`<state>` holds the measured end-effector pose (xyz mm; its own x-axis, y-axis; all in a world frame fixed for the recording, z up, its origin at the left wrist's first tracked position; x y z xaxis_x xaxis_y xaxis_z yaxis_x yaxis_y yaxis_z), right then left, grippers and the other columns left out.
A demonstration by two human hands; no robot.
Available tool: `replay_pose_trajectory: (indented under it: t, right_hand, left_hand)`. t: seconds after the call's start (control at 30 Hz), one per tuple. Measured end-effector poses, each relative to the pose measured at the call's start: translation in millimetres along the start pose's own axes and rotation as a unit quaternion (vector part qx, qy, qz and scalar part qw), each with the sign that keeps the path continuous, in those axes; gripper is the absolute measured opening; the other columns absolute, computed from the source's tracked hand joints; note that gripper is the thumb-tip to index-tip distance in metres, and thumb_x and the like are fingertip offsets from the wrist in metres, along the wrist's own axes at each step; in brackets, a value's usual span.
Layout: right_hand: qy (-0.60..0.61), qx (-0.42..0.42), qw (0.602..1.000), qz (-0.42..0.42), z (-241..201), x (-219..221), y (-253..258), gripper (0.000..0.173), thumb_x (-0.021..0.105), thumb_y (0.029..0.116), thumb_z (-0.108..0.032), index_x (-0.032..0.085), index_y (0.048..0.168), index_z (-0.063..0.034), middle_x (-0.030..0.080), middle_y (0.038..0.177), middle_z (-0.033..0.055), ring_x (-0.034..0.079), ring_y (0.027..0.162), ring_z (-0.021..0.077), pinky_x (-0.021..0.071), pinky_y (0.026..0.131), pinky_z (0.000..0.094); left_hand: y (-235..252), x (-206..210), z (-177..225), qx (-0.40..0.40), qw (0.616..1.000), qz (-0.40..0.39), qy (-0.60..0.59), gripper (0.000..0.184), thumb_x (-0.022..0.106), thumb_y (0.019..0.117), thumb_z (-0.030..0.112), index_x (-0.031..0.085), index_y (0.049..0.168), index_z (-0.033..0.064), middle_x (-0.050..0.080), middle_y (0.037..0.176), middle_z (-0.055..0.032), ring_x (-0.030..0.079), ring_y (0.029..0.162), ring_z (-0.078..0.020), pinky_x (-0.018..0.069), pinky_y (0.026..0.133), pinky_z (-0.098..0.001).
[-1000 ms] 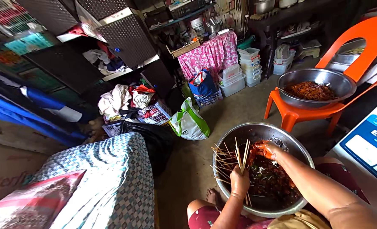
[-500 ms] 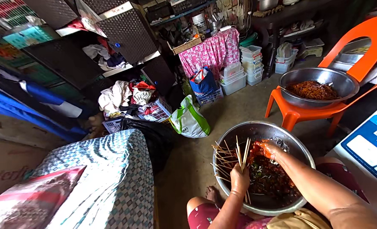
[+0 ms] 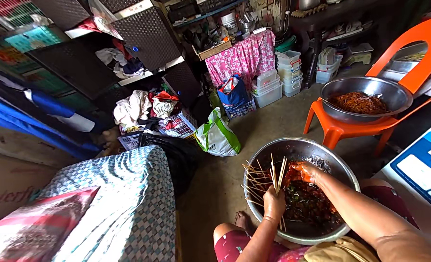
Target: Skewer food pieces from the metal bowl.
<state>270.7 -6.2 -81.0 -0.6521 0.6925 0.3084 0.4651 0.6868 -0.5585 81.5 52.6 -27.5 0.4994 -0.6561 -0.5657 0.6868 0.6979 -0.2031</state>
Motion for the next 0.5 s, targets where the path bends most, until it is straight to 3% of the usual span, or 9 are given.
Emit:
replay_pose_trajectory:
  t: [0.1, 0.2, 0.4, 0.5]
  right_hand:
    - [-0.069, 0.040, 0.997, -0.003, 10.0, -2.4, 3.6, 0.023, 0.044, 0.1097, -0.015, 0.053, 0.121, 0.0027, 0.063, 0.091, 0.0140, 0.067, 0.071, 0.0231, 0.0606, 0.068, 0.0400]
    - [-0.171, 0.100, 0.980, -0.019, 22.5, 3.5, -2.2, 0.029, 0.047, 0.1101, -0.019, 0.052, 0.128, 0.0023, 0.061, 0.087, 0.0132, 0.066, 0.067, 0.0242, 0.0601, 0.066, 0.0426]
    - [-0.416, 0.150, 0.886, -0.140, 47.9, 22.9, -13.6, 0.035, 0.054, 0.1082, -0.025, 0.054, 0.131, 0.0020, 0.067, 0.096, 0.0155, 0.068, 0.074, 0.0235, 0.0592, 0.073, 0.0413]
    - [-0.442, 0.134, 0.868, -0.181, 51.6, 28.1, -12.1, 0.029, 0.060, 0.1047, -0.019, 0.058, 0.125, 0.0014, 0.065, 0.092, 0.0114, 0.066, 0.071, 0.0202, 0.0590, 0.069, 0.0382]
  left_hand:
    - [-0.8, -12.6, 9.1, -0.020, 0.999, 0.011, 0.046, 0.024, 0.059, 0.1018, 0.019, 0.066, 0.112, -0.0012, 0.069, 0.093, -0.0172, 0.068, 0.088, -0.0299, 0.0542, 0.085, -0.0496]
    - [4.4, -45.4, 19.8, -0.048, 0.992, 0.029, 0.110, 0.030, 0.055, 0.1042, 0.023, 0.065, 0.120, -0.0004, 0.071, 0.100, -0.0208, 0.070, 0.097, -0.0350, 0.0547, 0.089, -0.0548]
    - [13.9, -116.6, 28.2, -0.092, 0.969, 0.123, 0.192, 0.034, 0.047, 0.1076, 0.026, 0.061, 0.129, 0.0030, 0.072, 0.105, -0.0205, 0.071, 0.103, -0.0368, 0.0547, 0.090, -0.0572]
    - [3.8, -130.0, 40.5, -0.095, 0.961, 0.146, 0.217, 0.035, 0.044, 0.1095, 0.029, 0.058, 0.131, 0.0040, 0.073, 0.104, -0.0190, 0.071, 0.103, -0.0360, 0.0553, 0.089, -0.0549]
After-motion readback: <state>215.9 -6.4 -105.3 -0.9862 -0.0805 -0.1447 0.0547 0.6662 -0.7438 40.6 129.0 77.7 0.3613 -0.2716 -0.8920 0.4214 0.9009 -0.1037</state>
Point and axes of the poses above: each hand's wrist, its own y-axis towards the middle knuckle, its own x-axis out of the palm, z = x × y, the point moved 7 cm from there along y, towards the middle knuckle
